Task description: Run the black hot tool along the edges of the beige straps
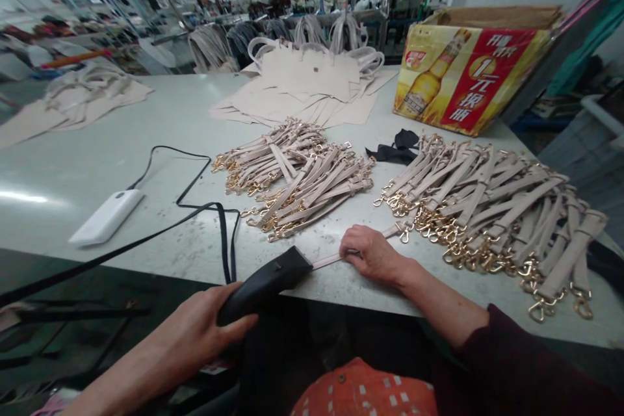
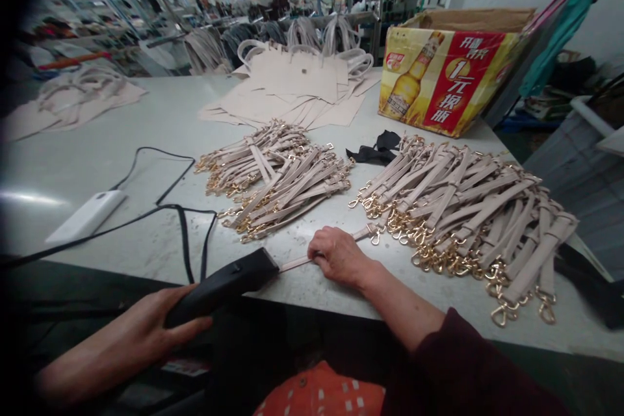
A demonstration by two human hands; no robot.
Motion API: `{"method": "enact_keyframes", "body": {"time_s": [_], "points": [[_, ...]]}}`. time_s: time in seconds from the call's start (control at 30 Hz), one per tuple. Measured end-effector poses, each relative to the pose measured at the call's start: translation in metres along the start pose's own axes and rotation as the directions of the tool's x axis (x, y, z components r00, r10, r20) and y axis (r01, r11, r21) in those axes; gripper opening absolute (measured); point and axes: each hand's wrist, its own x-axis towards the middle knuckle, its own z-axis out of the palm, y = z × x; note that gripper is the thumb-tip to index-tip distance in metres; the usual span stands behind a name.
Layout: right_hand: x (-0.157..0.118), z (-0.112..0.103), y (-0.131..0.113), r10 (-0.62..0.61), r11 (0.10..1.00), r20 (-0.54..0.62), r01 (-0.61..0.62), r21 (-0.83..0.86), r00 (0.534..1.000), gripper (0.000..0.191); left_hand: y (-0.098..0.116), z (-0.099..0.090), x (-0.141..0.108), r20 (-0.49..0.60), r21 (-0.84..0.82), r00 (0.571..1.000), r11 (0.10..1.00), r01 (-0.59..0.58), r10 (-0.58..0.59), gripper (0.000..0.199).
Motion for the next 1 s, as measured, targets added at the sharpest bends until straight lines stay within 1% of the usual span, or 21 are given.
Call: {"method": "enact_keyframes", "body": {"time_s": [0.07,0.1,0.17,0.23,0.3,0.37,0.47,0.57,0.63,0.7,0.77,0.93,1.0], "points": [[0.000,0.001,0.000,-0.003,1.000,-0.003,0.003,-0.003,1.000,0.017,0.001,0.005,0.000,0.037,-0.011,0.999,1.000,0.001,-0.001,0.036],[0.000,0.001,0.000,-0.007,1.000,-0.005,0.007,-0.002,1.000,0.017,0.003,0.007,0.002,0.037,-0.001,0.999,1.000,-0.002,0.002,0.036],[0.000,0.002,0.001,-0.013,1.000,-0.014,0.013,0.009,1.000,0.017,0.012,0.013,0.010,0.000,0.040,1.000,0.999,-0.022,0.022,0.031],[-0.001,0.003,0.003,-0.020,1.000,-0.027,0.021,0.023,0.999,0.017,0.021,0.017,0.019,-0.036,0.052,0.997,0.996,-0.066,0.067,0.026],[-0.001,0.004,0.003,-0.025,0.999,-0.038,0.027,0.035,0.999,0.017,0.029,0.019,0.026,-0.039,0.019,0.993,0.994,-0.110,0.111,0.022],[-0.002,0.004,0.003,-0.030,0.999,-0.046,0.032,0.042,0.998,0.017,0.031,0.017,0.029,-0.036,-0.012,0.991,0.992,-0.126,0.126,0.022],[-0.002,0.003,0.001,-0.034,0.999,-0.059,0.036,0.040,0.998,0.018,0.022,0.011,0.024,-0.051,-0.022,0.993,0.994,-0.103,0.102,0.025],[-0.002,0.003,0.000,-0.024,0.999,-0.065,0.027,0.043,0.998,0.019,0.003,0.006,0.012,-0.058,-0.028,0.997,0.999,-0.046,0.044,0.031],[-0.001,0.004,-0.001,-0.009,0.999,-0.060,0.012,0.053,0.998,0.019,-0.008,0.007,0.005,-0.042,-0.025,0.999,0.999,-0.024,0.023,0.033],[-0.001,0.005,-0.002,0.003,0.998,-0.053,0.000,0.060,0.999,0.020,-0.012,0.011,0.002,-0.014,-0.024,0.999,0.999,-0.031,0.030,0.033],[-0.001,0.005,-0.002,0.007,0.998,-0.052,-0.004,0.065,0.999,0.021,-0.009,0.016,0.005,-0.016,-0.019,0.999,0.999,-0.041,0.041,0.030],[-0.001,0.005,-0.003,0.015,0.999,-0.049,-0.013,0.050,0.999,0.021,0.011,0.024,0.017,-0.081,0.008,0.990,0.994,-0.112,0.112,0.025],[0.000,0.006,-0.005,0.023,1.000,-0.035,-0.022,0.015,0.999,0.018,0.010,0.024,0.017,-0.102,0.011,0.989,0.994,-0.111,0.111,0.026]]}}
